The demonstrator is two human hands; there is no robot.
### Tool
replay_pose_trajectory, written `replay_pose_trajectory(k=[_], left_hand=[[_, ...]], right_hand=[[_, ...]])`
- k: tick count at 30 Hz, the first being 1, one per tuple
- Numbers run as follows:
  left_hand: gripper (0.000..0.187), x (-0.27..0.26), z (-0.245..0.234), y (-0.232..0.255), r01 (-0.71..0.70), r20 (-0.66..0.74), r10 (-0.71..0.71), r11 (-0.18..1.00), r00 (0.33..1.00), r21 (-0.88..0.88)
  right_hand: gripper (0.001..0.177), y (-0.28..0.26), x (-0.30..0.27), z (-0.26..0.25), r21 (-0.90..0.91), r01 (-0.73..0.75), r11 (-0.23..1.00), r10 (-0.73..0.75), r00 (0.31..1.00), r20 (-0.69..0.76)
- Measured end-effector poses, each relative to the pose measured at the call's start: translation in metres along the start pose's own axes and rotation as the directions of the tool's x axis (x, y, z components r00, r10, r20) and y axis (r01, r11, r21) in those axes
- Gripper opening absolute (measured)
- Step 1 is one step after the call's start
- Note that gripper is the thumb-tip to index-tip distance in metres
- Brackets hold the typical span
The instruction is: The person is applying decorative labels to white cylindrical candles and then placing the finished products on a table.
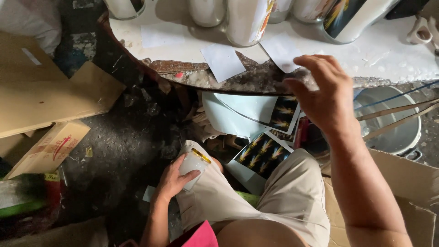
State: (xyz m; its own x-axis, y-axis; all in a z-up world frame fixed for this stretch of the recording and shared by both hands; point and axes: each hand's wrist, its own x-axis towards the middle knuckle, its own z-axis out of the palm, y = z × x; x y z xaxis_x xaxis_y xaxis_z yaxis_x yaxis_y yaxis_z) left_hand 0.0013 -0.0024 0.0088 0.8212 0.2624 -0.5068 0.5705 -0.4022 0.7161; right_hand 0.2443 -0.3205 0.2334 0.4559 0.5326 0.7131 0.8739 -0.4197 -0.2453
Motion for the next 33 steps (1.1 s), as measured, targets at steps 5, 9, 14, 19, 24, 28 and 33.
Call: replay_pose_trajectory(k=[5, 9, 14, 19, 24, 28, 33], left_hand=[[0.105, 0.001, 0.002, -0.006, 0.014, -0.020, -0.014, 1.000, 1.000, -0.001], [0.101, 0.000, 0.002, -0.009, -0.015, -0.036, 0.014, 1.000, 0.999, -0.007], [0.104, -0.003, 0.000, -0.005, -0.024, -0.019, 0.023, 0.999, 1.000, -0.038], [0.102, -0.005, -0.001, 0.000, 0.024, 0.004, -0.024, 1.000, 1.000, 0.012], [0.088, 0.004, 0.011, -0.012, -0.243, -0.083, 0.265, 0.946, 0.961, 0.213], [0.065, -0.016, 0.011, 0.009, -0.494, -0.224, 0.506, 0.862, 0.833, 0.110], [0.037, -0.021, 0.010, 0.009, -0.530, -0.261, 0.524, 0.846, 0.811, 0.053]], right_hand=[[0.026, 0.008, 0.008, 0.011, -0.171, 0.106, 0.980, -0.097, 0.994, 0.056], [0.017, 0.003, -0.004, 0.012, -0.010, -0.050, 0.999, 0.048, 0.993, -0.103], [0.016, -0.018, -0.026, 0.001, 0.658, -0.295, 0.693, 0.541, 0.815, -0.205], [0.007, -0.030, -0.057, 0.007, 0.912, -0.331, 0.243, 0.787, 0.617, 0.014], [0.008, -0.048, -0.093, 0.032, 0.881, -0.460, 0.105, 0.786, 0.581, 0.209], [0.006, -0.061, -0.119, 0.067, 0.815, -0.571, -0.095, 0.789, 0.457, 0.411], [0.009, -0.075, -0.159, 0.132, 0.801, -0.543, -0.253, 0.755, 0.407, 0.514]])
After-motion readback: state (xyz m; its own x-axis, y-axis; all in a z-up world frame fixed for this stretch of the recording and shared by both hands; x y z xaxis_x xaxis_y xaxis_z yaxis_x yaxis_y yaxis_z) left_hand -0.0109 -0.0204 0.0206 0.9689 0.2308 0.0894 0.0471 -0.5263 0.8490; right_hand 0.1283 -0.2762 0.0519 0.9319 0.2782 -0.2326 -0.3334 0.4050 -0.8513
